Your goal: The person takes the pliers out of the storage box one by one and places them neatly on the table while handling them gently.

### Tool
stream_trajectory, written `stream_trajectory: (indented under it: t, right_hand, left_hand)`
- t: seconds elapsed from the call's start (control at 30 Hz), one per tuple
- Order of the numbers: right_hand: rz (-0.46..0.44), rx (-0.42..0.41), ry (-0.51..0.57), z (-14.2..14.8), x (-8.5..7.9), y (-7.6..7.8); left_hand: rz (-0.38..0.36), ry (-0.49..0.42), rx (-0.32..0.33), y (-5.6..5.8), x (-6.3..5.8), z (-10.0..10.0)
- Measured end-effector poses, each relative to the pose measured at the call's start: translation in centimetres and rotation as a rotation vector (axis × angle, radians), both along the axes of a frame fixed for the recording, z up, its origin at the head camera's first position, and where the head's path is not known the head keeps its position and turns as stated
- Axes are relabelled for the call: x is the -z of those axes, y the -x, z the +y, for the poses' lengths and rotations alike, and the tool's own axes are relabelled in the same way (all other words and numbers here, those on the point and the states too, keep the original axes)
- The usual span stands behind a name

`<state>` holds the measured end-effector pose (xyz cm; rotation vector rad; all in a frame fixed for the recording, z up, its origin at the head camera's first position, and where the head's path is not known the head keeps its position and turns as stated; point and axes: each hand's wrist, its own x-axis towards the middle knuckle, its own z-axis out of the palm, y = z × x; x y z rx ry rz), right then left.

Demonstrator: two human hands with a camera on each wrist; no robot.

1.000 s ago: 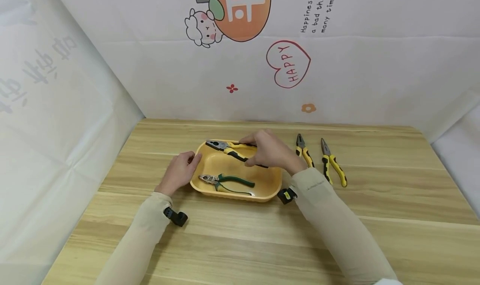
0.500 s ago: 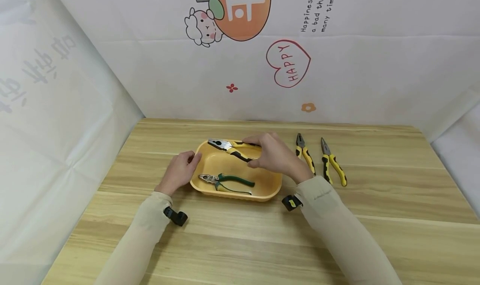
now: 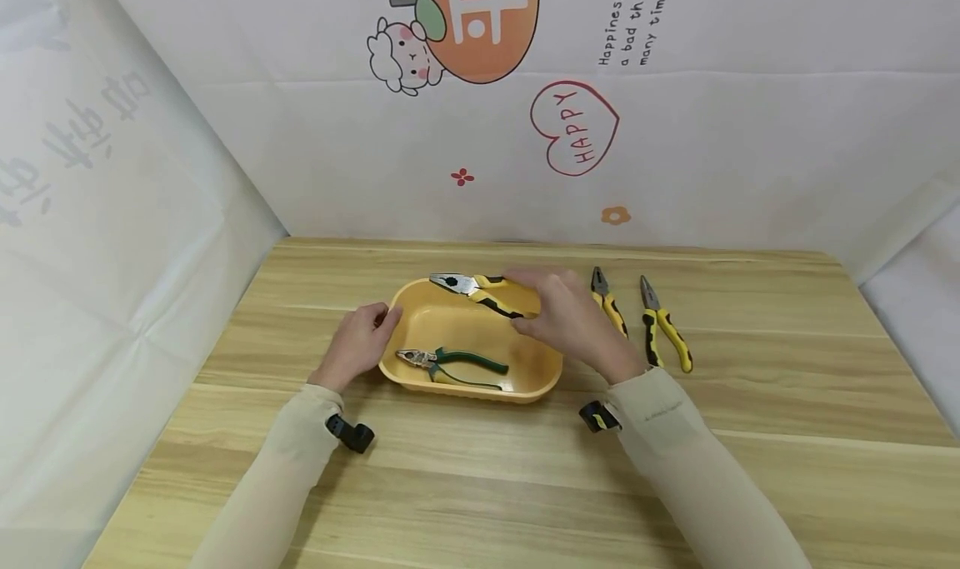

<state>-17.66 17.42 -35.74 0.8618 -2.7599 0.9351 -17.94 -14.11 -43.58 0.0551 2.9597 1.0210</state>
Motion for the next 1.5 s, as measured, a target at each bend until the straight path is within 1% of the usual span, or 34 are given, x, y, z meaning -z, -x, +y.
stream_trajectory:
  t: [0.13,0.3,0.53,0.63,0.7,0.8,1.0,1.13,1.4,1.5]
  right_hand:
    - [0.029,0.024,-0.008,0.8,0.3,-0.5]
    - [0.063,0.048,0.013,1.6,0.6,-1.0]
    - [0.229,0.07,0.079,2.8,1.0,-1.5]
    - [0.277,0.088,0.119,3.4,1.2,-1.8]
    - [0.293,0.103,0.138,3.7,1.3,-2.0]
    - [0.293,0.124,0.151,4.3,1.5,-2.2]
    - [0.254,0.163,0.186,5.3,1.8,-2.8]
    - [0.231,0.2,0.19,6.0,1.9,-3.1]
    - [0.217,0.239,0.214,7.1,2.4,-3.3]
    - [0.168,0.259,0.249,7.5,2.5,-3.4]
  left_hand:
    - [0.0,0.002,0.004,-0.1,0.0,0.0]
    - [0.003,0.001,0.004,-0.1,-0.1,0.0]
    - [0.007,0.0,0.015,0.0,0.1,-0.1]
    - [0.007,0.0,0.015,0.0,0.1,-0.1]
    - [0.01,0.0,0.015,0.0,0.1,-0.1]
    - [0.011,-0.003,0.017,0.0,0.1,-0.1]
    - [0.01,-0.005,0.016,-0.1,0.0,-0.1]
    - [0.014,-0.011,0.017,-0.1,0.0,-0.1]
    - [0.019,-0.003,0.019,-0.1,0.2,-0.1]
    - [0.019,-0.004,0.018,-0.1,0.1,-0.1]
